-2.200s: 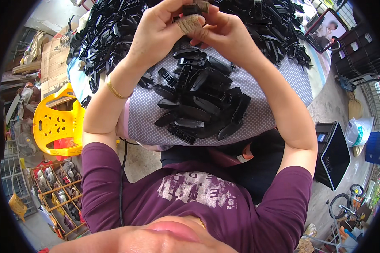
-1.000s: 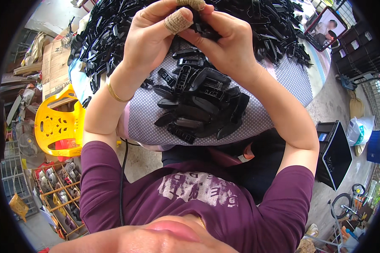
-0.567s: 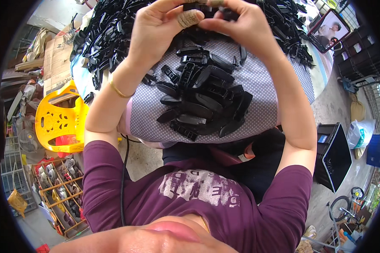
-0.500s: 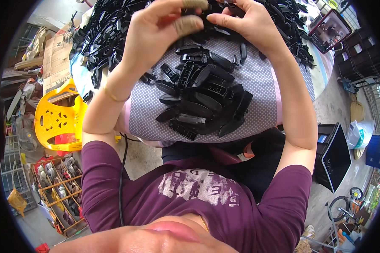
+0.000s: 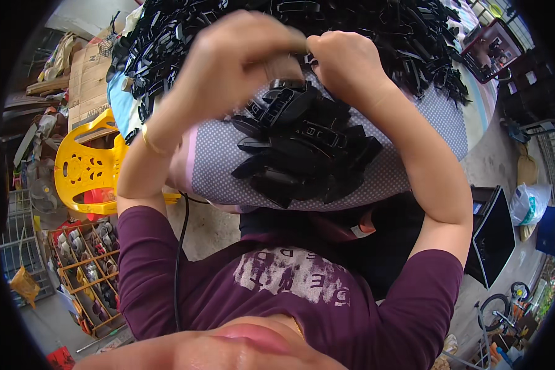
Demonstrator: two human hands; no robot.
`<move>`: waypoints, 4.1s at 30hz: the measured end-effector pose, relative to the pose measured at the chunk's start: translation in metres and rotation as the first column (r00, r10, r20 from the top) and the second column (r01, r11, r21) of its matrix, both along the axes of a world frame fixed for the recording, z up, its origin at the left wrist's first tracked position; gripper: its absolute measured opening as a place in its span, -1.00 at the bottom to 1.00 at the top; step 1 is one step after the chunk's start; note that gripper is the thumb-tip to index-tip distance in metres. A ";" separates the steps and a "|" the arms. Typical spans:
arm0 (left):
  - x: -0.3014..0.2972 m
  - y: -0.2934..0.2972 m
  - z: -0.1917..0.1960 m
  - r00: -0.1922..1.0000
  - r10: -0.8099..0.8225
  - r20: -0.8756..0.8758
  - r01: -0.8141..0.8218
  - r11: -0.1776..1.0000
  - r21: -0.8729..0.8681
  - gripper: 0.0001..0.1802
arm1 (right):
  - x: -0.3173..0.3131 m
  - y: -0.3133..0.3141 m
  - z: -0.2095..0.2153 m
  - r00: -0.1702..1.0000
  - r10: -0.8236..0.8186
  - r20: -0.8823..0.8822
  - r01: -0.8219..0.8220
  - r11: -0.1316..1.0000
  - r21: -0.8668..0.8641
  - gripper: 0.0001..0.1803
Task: Assembling small black plastic hardware components by hand while wearing finger stalls.
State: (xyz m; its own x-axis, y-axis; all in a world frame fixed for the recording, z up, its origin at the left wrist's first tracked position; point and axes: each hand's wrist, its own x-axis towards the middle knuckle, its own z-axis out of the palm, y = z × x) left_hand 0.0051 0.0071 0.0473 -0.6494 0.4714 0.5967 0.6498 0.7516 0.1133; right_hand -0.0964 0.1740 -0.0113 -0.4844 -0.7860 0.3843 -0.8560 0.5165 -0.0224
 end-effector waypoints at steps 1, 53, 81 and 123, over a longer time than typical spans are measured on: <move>-0.013 -0.012 0.003 0.982 0.176 -0.062 -0.177 0.984 -0.010 -0.73 | -0.001 0.002 -0.002 1.000 -0.017 0.009 0.017 0.999 -0.029 -0.82; -0.020 -0.006 -0.026 0.773 -0.358 0.524 -0.376 0.408 0.832 -0.70 | 0.014 0.000 0.022 0.864 0.410 0.292 -0.103 0.712 -0.695 -0.77; -0.003 0.000 0.004 0.797 -0.407 0.446 -0.139 0.595 0.791 -0.69 | -0.017 0.019 0.027 0.676 0.487 0.553 -0.250 0.858 -0.449 -0.70; -0.019 -0.010 -0.028 0.703 -0.640 0.308 -0.254 0.178 0.951 -0.65 | 0.021 -0.006 0.017 0.711 0.550 0.438 0.104 0.533 -0.839 -0.64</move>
State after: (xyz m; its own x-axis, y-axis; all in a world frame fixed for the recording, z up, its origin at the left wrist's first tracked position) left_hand -0.0134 -0.0027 0.0196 -0.9727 0.0540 0.2255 0.1907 -0.3669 0.9105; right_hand -0.0754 0.1680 0.0059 -0.6937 -0.4386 0.5714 -0.5393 -0.2097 -0.8156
